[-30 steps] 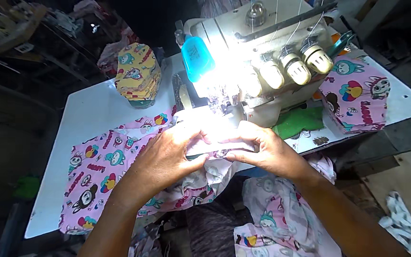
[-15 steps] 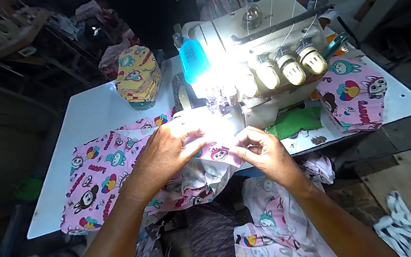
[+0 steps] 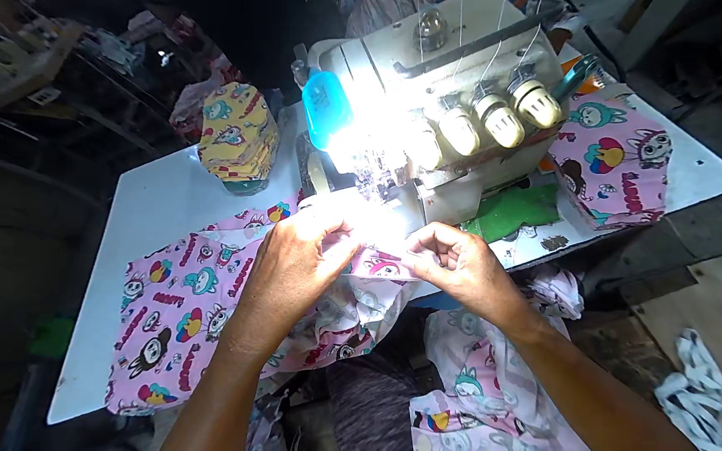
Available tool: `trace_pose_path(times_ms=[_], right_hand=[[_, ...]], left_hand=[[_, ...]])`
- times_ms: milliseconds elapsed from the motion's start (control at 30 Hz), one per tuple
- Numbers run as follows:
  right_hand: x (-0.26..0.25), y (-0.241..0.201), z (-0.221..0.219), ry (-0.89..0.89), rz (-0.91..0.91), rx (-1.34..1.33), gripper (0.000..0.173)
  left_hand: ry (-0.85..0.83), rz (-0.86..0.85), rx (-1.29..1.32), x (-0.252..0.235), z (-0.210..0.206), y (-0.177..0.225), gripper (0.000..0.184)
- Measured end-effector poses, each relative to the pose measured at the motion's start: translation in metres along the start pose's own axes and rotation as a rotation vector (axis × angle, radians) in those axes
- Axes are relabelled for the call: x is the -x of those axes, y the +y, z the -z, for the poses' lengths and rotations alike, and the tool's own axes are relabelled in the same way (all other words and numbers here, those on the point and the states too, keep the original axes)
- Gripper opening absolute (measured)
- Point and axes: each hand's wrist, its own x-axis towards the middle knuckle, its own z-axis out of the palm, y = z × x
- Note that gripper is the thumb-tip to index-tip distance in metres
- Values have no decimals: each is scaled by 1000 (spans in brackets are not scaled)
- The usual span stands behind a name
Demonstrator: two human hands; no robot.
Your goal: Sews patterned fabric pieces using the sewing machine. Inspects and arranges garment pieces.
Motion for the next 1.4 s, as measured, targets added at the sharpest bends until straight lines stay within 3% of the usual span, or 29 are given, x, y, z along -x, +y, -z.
trace_pose_path(times_ms=[400, 1100, 1233, 1300, 1400], right_hand=[[-6, 2, -1, 51, 21, -29, 2], [-10, 2, -2, 86, 23, 6, 10], [-5, -4, 0, 80, 30, -35, 23], [6, -6, 1, 74, -8, -35, 29], [28, -6, -11, 1, -99, -211, 26]], left_hand=[[20, 25, 3, 1, -2, 3, 20], [28, 59, 84, 1, -5, 7, 16], [-36, 74, 148, -1, 2, 7, 16], [-92, 9, 91, -6, 16, 11, 26], [-66, -74, -105, -16, 33, 23, 10]])
